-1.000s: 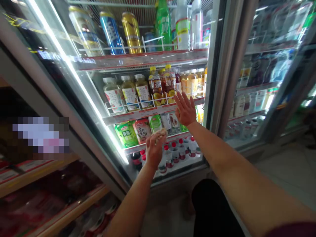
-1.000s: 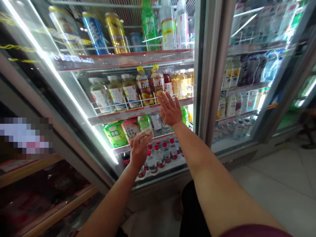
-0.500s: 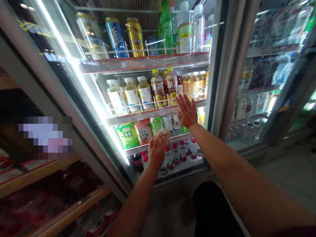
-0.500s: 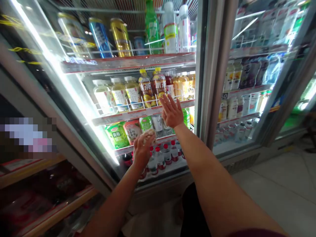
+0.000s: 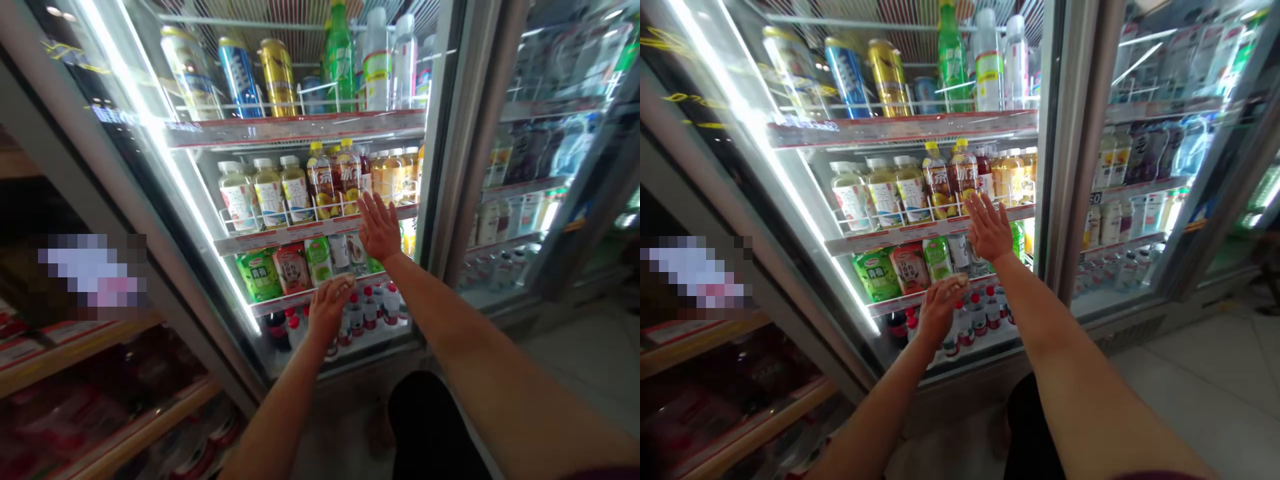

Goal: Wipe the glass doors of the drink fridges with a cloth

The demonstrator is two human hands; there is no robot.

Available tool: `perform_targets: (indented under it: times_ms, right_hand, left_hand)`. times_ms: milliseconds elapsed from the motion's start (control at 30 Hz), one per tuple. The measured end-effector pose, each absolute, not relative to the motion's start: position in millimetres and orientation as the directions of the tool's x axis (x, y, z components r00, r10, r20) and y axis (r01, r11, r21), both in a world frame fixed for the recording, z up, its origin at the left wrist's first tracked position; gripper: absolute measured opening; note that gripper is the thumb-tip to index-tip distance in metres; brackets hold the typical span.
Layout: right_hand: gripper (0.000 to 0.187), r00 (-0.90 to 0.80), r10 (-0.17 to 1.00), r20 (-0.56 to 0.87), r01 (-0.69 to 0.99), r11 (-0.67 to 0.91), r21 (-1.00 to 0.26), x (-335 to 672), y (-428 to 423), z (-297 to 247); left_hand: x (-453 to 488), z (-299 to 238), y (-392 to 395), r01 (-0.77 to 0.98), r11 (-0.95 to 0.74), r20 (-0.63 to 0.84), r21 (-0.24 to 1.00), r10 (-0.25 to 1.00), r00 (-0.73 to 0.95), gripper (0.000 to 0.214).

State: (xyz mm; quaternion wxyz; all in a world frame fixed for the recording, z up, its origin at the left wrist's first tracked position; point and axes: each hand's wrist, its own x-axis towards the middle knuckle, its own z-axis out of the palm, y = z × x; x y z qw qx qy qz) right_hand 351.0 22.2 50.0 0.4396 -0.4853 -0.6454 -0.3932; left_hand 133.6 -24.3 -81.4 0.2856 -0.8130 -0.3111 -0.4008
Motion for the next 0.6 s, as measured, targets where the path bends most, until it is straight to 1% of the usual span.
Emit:
perform_targets:
  times_ms: [33,100,167,233,333,500,567,600]
  right_hand:
    - [0.056,-0.143,0.274,0.951,0.973,0.214,0.085,351,22,50]
    - [0.056,-0.146,0.265,0.953,0.973,0.211,0.091,351,22,50]
    - [0.056,-0.141,0.275,0.951,0.973,0.218,0.081,350,22,50]
    - [0.056,-0.136,0.290,0.947,0.970,0.233,0.069,350,22,50]
    - [0.057,-0.135,0.293,0.946,0.967,0.246,0.062,351,22,50]
    - [0.057,-0.134,0.292,0.947,0.968,0.242,0.063,351,22,50]
    - [0.057,-0.131,0.298,0.945,0.968,0.245,0.057,351,22,50]
    - [0.057,-0.131,0.300,0.945,0.967,0.247,0.055,351,22,50]
  left_hand:
    - [134,-77,-23,0.750,-0.631,0.859,-0.197,0.258,0.442,0.049]
    - [134,-79,-25,0.785,-0.594,0.879,-0.177,0.262,0.397,0.049]
    - [131,-94,-29,0.795,-0.569,0.847,-0.210,0.299,0.438,0.049]
    - [128,-109,-33,0.774,-0.578,0.785,-0.259,0.341,0.517,0.050]
    - [125,-109,-33,0.744,-0.601,0.746,-0.292,0.344,0.570,0.048]
    - [131,-75,-27,0.801,-0.555,0.845,-0.226,0.297,0.445,0.047]
    - [133,-80,-28,0.812,-0.545,0.855,-0.209,0.301,0.422,0.048]
    - [134,-87,-29,0.804,-0.554,0.843,-0.215,0.310,0.440,0.049]
